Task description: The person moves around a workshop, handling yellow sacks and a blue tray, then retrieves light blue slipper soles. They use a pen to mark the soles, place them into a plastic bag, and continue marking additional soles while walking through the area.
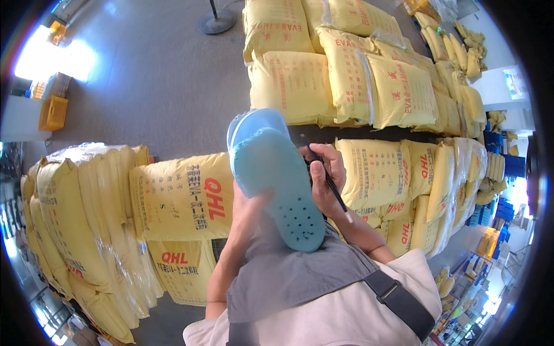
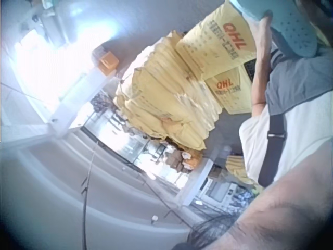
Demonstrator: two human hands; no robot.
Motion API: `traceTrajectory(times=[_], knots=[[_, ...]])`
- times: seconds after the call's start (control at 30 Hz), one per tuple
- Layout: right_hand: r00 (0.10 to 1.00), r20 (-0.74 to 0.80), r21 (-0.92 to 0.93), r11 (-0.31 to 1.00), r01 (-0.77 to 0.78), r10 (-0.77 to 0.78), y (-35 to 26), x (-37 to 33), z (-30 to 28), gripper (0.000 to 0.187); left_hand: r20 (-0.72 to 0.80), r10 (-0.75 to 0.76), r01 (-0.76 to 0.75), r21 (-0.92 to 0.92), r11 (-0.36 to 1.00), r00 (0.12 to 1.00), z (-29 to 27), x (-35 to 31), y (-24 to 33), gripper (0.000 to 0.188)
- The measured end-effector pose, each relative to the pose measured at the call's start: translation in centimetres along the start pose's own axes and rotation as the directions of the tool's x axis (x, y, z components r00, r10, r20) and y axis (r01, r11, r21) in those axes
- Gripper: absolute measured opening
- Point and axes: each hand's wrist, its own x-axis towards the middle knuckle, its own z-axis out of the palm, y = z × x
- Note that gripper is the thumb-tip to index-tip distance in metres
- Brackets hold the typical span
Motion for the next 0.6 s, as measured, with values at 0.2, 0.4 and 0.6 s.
traceTrajectory(times=[0.2,0.4,0.6], knots=[[0.884,0.371,-0.11,0.959,-0.261,0.283,2.6,6.3,-0.6,0.046,-0.075,0.041,-0.038,0.036,0.999,0.996,-0.9,9.1,0.4,0.068],[0.688,0.387,0.293,0.625,-0.723,0.614,7.4,14.3,2.2,0.035,0.001,-0.05,0.049,-0.161,0.986,0.999,-5.9,15.1,0.9,0.089],[0.603,0.29,0.343,0.508,-0.79,0.743,11.1,23.5,8.2,0.031,-0.092,-0.086,0.052,-0.324,0.945,0.992,-11.2,24.8,2.0,0.065]])
